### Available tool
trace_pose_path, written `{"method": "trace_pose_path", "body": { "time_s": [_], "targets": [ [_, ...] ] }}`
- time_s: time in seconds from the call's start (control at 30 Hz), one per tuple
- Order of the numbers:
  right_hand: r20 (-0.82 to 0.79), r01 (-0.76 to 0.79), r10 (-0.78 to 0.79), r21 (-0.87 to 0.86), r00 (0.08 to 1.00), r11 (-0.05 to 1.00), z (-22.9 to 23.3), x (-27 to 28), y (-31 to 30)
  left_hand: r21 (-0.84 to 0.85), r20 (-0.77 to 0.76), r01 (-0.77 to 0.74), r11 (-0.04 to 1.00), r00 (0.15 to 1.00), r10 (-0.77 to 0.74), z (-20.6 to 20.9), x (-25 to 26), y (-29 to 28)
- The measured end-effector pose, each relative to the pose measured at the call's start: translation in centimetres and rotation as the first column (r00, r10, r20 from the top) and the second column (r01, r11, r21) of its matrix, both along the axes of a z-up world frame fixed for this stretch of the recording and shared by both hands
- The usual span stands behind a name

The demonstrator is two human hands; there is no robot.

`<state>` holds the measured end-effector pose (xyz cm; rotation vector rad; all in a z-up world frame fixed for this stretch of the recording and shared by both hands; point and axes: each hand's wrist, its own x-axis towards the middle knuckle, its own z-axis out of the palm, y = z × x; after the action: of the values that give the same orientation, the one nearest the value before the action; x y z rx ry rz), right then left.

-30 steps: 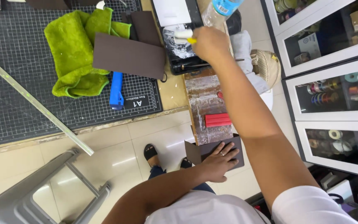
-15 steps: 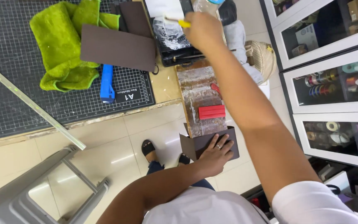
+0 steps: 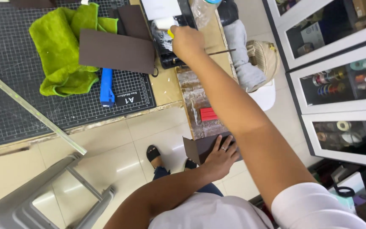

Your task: Covering a box with decorative paper using adhesive and smoothing tools

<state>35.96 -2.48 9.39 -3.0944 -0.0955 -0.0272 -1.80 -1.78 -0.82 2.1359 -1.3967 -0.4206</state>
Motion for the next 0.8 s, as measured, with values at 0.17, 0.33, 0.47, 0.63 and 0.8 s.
{"method": "trace_pose_path", "body": {
  "time_s": [0.17, 0.33, 0.47, 0.63, 0.8],
  "targets": [
    [-0.06, 0.064, -0.066, -0.04, 0.996, 0.997, 1.8, 1.4, -1.9, 0.028, 0.063, -0.033, 0.999, 0.998, 0.031, 0.4, 0.2, -0.3],
    [-0.168, 0.12, -0.121, -0.017, 0.978, 0.993, 1.3, -2.7, -2.8, 0.021, 0.06, -0.072, 0.997, 0.996, 0.07, 0.0, -0.4, -0.8],
    [-0.133, 0.041, -0.019, 0.169, 0.991, 0.985, 5.5, -6.6, -5.8, 0.015, 0.153, -0.185, 0.983, 0.972, 0.181, -0.4, -1.4, -1.8],
    [-0.021, 0.025, -0.014, 0.79, 1.0, 0.612, 8.3, -14.4, -10.5, -0.097, 0.324, -0.356, 0.929, 0.872, 0.368, -2.2, -2.3, -4.4],
    [0.014, 0.015, -0.135, 0.978, 0.991, 0.206, 9.0, -24.4, -15.6, -0.024, 0.4, -0.457, 0.889, 0.81, 0.428, -3.3, -2.6, -8.5]
  ]
}}
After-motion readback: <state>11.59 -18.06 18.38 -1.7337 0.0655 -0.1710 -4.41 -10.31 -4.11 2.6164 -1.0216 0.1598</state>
